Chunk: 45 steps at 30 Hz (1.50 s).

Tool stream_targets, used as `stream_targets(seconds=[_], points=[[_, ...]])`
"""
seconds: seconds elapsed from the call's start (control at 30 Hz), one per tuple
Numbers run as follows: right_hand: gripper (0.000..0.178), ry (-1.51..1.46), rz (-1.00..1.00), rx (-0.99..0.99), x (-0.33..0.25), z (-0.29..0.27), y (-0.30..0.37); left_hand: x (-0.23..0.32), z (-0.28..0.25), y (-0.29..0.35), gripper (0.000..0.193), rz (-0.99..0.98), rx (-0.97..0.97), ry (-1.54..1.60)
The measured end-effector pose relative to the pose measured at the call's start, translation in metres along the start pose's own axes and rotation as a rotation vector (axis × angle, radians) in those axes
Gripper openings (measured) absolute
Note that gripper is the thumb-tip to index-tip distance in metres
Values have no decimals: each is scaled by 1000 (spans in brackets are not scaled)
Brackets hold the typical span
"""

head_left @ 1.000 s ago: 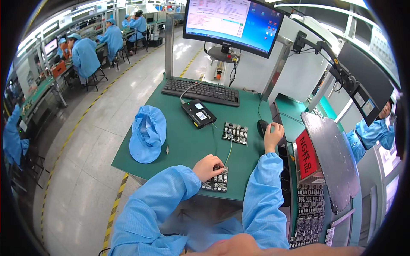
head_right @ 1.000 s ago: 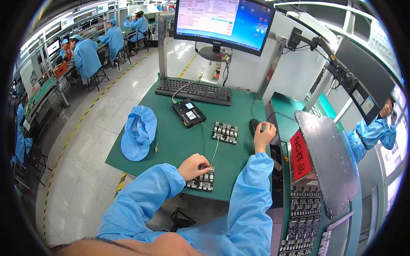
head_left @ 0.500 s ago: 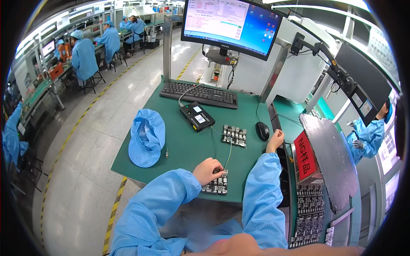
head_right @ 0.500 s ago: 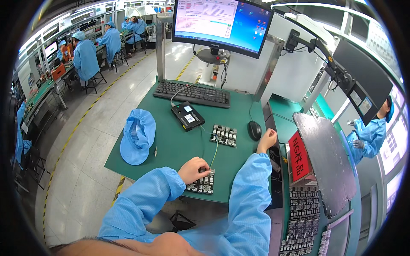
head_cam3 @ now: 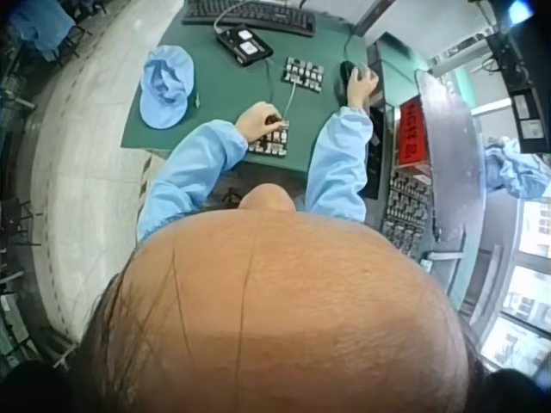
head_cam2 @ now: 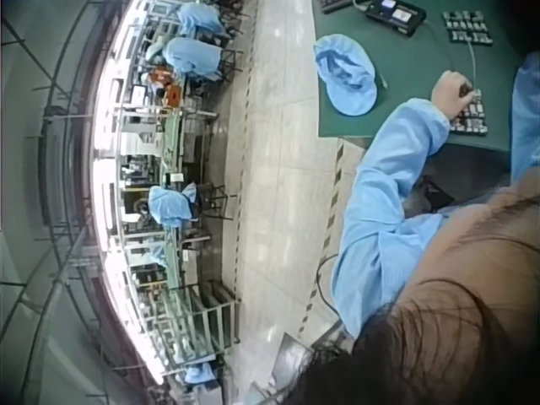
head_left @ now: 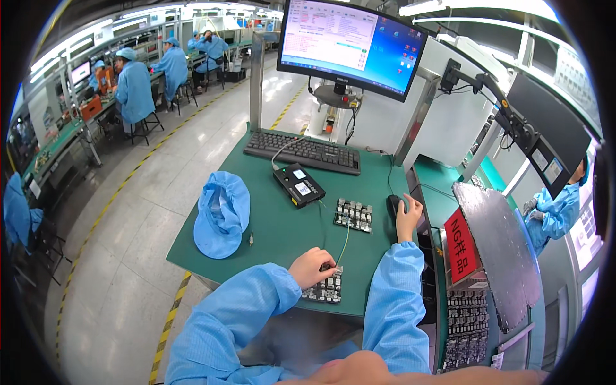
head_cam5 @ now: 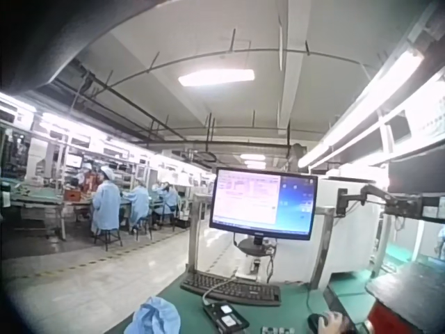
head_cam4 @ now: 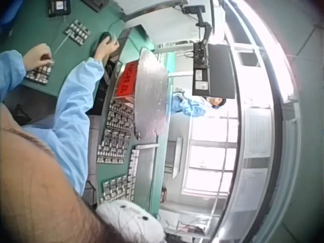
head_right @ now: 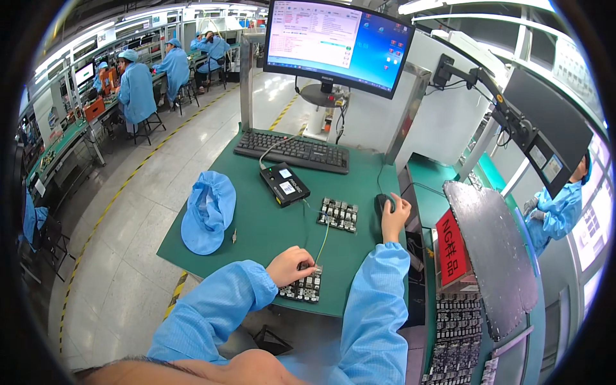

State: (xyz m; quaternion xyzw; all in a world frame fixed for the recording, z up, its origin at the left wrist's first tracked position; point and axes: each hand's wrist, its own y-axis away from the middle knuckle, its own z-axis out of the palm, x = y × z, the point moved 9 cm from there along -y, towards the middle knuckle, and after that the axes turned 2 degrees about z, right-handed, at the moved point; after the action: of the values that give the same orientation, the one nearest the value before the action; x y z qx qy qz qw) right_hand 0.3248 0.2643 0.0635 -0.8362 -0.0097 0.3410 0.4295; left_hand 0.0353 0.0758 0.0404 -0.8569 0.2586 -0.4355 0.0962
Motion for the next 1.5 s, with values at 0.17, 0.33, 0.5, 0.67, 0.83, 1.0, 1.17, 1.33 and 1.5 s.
stream_targets(seconds=[0.17, 0.33, 0.5, 0.67, 0.83, 1.0, 1.17, 1.33, 1.5], points=[[61, 251, -20, -175, -25, 10, 11, -1, 4, 0, 17, 25, -12, -12], [69, 390, -47, -220, -17, 19, 16, -1, 5, -1, 17, 7, -15, -18], [69, 434, -59, -261, -16, 25, 17, 0, 3, 0, 17, 8, -13, -9], [64, 441, -57, -269, -15, 26, 18, -2, 4, 0, 16, 19, -21, -15], [60, 421, -38, -294, -8, 29, 17, -1, 4, -1, 16, 16, -9, -13], [57, 417, -48, -294, -10, 28, 18, -1, 4, -1, 16, 23, -4, -3], [51, 411, -141, -248, -8, 31, 18, 1, 2, -2, 16, 33, 0, -5], [48, 366, -162, -262, -13, 33, 18, 0, 2, -2, 16, 23, 5, 0], [46, 352, -145, -279, -18, 33, 20, 0, 2, -1, 16, 7, 2, -4]])
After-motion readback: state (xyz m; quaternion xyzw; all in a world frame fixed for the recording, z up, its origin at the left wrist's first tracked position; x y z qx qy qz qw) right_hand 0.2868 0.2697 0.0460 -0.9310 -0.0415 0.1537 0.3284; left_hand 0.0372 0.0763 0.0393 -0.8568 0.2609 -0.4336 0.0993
